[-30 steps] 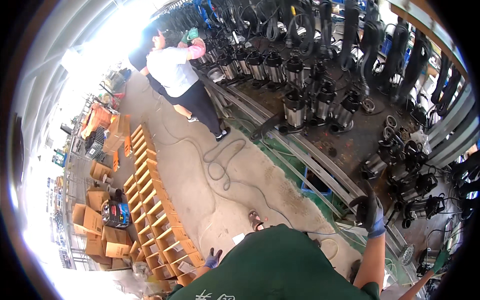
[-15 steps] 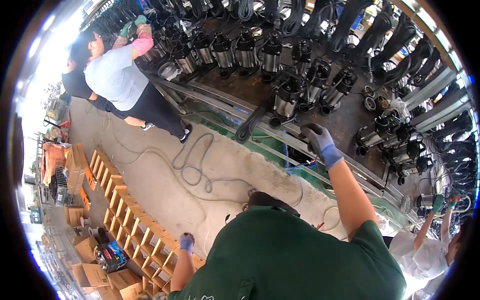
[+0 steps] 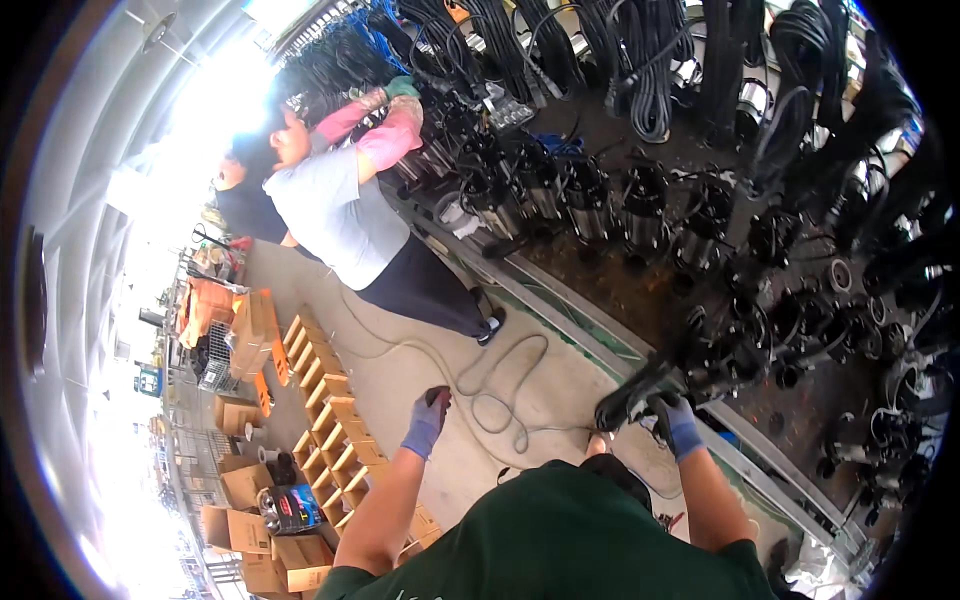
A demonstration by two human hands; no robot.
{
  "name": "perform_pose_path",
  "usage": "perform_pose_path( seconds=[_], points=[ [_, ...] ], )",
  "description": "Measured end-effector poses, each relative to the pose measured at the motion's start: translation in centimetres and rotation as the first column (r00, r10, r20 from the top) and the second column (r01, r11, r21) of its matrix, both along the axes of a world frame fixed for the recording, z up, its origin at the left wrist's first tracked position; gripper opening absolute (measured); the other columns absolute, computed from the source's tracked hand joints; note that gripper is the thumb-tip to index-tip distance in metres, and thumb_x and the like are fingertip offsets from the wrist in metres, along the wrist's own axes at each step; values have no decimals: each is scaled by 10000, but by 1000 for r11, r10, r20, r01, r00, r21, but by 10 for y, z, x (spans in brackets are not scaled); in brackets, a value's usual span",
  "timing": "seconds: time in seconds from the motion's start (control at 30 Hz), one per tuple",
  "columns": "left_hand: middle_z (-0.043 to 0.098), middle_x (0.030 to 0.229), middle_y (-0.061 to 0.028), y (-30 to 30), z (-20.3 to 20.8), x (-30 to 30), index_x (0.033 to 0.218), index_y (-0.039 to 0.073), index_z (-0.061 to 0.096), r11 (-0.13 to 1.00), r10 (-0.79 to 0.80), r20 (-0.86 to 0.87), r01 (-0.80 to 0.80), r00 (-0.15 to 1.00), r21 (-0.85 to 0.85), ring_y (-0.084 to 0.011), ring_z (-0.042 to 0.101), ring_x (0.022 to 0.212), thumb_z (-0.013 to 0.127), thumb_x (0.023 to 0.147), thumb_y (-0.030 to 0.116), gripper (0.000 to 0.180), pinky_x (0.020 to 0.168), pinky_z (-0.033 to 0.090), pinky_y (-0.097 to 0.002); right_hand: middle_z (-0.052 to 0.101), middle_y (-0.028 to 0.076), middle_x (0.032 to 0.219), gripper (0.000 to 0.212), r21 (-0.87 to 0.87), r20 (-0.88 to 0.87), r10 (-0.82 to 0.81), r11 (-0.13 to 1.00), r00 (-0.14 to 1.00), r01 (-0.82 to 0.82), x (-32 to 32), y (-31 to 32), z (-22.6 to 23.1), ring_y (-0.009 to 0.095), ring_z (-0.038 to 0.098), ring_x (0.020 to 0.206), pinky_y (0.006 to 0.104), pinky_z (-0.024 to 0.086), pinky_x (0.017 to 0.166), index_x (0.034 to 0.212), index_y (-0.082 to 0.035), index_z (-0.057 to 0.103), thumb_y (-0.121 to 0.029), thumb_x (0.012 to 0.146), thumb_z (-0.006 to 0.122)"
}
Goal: The person assembles water pumps by connecting power cords, wiring electrical components, and positioning pump parts on a workbench.
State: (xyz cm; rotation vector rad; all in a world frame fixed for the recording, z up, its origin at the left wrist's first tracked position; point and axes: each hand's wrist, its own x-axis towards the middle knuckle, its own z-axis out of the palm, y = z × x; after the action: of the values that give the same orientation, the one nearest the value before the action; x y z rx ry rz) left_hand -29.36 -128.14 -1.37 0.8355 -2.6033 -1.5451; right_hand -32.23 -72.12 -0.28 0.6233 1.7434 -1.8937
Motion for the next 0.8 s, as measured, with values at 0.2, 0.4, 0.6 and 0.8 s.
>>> perform_pose_path(
  seconds=[0.2, 0.4, 0.6, 0.8],
  points=[
    [700, 1011, -42, 34, 58, -146, 1293, 59, 625, 956, 63, -74, -39, 995, 292, -144, 635, 847, 628, 981, 163, 329, 746, 506, -275, 689, 73, 883, 282, -46, 6, 36, 998, 999, -36, -22, -1, 0, 161, 656, 636, 268, 436, 432, 1158, -55, 641, -182, 909, 675],
    [647, 945, -31, 48, 70, -256, 1406, 68, 524, 900, 134, -113, -73, 985, 429, -117, 561, 718, 621, 978, 129, 442, 599, 452, -270, 689, 69, 866, 306, -19, 43, 11, 1000, 999, -10, -30, -5, 5, 146, 655, 662, 258, 439, 419, 1175, -54, 642, -223, 921, 668],
    [639, 926, -34, 50, 74, -348, 1606, 324, 181, 831, 143, -5, -117, 990, 544, -136, 545, 655, 614, 962, 103, 807, 543, 431, -293, 694, 119, 768, 285, 44, 105, -119, 992, 987, 115, -24, -8, -9, 165, 544, 424, 291, 415, 364, 1102, -25, 645, -235, 917, 701],
    [648, 1013, -26, -21, -14, -468, 1548, 275, 344, 570, 366, -63, -170, 929, 803, -121, 612, 832, 583, 989, 112, 629, 673, 478, -283, 694, 92, 733, 298, 402, 17, -81, 913, 997, 67, -26, -23, -38, 164, 564, 451, 300, 442, 396, 956, -21, 705, -313, 900, 719]
  ],
)
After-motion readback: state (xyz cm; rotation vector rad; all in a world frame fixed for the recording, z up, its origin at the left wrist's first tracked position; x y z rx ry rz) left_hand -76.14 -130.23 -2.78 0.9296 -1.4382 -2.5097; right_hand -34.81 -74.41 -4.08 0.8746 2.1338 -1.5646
